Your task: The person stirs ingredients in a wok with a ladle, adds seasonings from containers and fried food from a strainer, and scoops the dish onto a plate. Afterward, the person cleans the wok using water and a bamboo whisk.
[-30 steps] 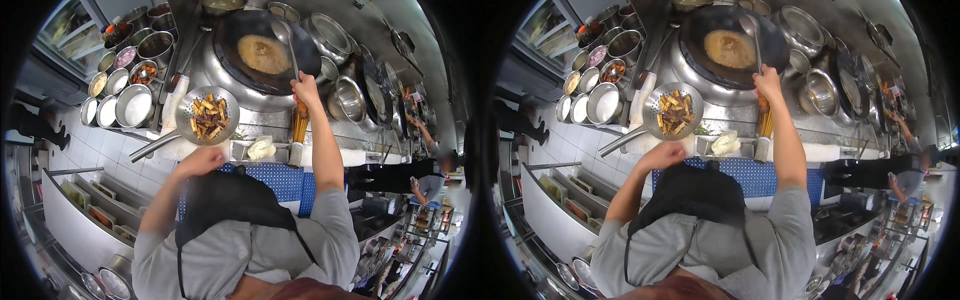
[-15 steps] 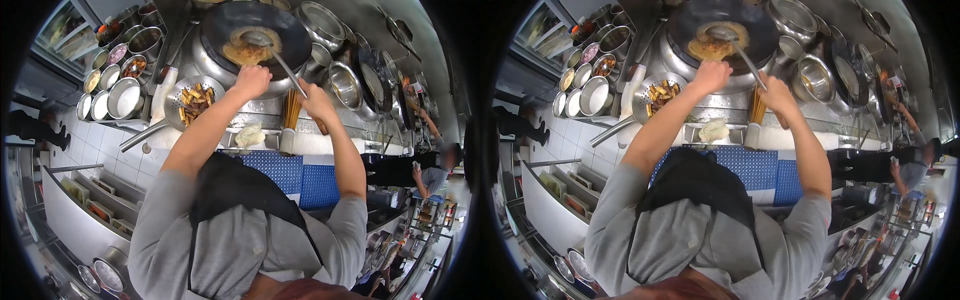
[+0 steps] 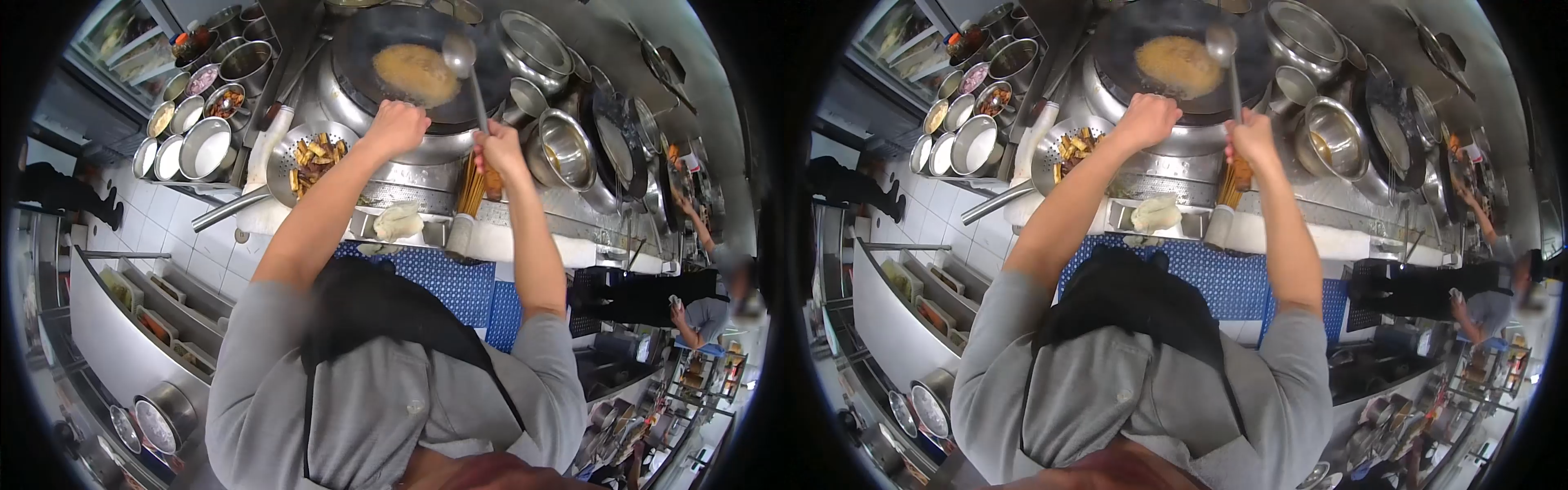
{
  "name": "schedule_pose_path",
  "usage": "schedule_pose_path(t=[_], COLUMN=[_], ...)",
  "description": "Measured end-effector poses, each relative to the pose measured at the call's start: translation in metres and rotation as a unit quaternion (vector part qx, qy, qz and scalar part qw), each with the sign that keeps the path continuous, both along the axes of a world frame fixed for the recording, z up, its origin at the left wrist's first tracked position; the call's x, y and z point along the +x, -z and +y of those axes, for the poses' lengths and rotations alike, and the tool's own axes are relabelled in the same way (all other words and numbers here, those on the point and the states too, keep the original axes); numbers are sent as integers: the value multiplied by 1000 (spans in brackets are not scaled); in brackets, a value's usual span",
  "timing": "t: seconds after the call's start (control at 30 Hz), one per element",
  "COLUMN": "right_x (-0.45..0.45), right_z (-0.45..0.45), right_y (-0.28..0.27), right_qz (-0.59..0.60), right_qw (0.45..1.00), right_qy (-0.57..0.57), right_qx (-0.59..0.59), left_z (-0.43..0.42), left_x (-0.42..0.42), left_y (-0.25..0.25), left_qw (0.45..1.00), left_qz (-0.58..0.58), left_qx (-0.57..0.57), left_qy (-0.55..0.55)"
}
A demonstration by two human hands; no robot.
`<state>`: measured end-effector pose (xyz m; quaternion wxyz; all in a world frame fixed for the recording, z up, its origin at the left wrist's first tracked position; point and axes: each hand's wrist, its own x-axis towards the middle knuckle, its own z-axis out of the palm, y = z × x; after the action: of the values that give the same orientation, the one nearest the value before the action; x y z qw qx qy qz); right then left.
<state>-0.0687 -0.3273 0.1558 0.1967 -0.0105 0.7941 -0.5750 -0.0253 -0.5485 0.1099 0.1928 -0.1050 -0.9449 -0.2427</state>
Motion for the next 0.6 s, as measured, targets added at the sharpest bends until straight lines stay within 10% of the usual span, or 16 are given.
schedule_pose_path(t=[0.37,0.43,0.6], right_x=[-17,-26,-10], right_z=[-40,-41,-46], right_y=[-10,0,-4], right_qz=[-106,-137,-38], right_qw=[983,969,999], right_qy=[-13,-41,-12], right_qx=[-149,-202,-26], left_z=[0,-20,-163], left_x=[-4,3,45], left_y=[18,19,-12], left_qw=[999,976,952], left_qz=[33,98,186], left_qx=[24,177,228], left_qy=[21,86,-81])
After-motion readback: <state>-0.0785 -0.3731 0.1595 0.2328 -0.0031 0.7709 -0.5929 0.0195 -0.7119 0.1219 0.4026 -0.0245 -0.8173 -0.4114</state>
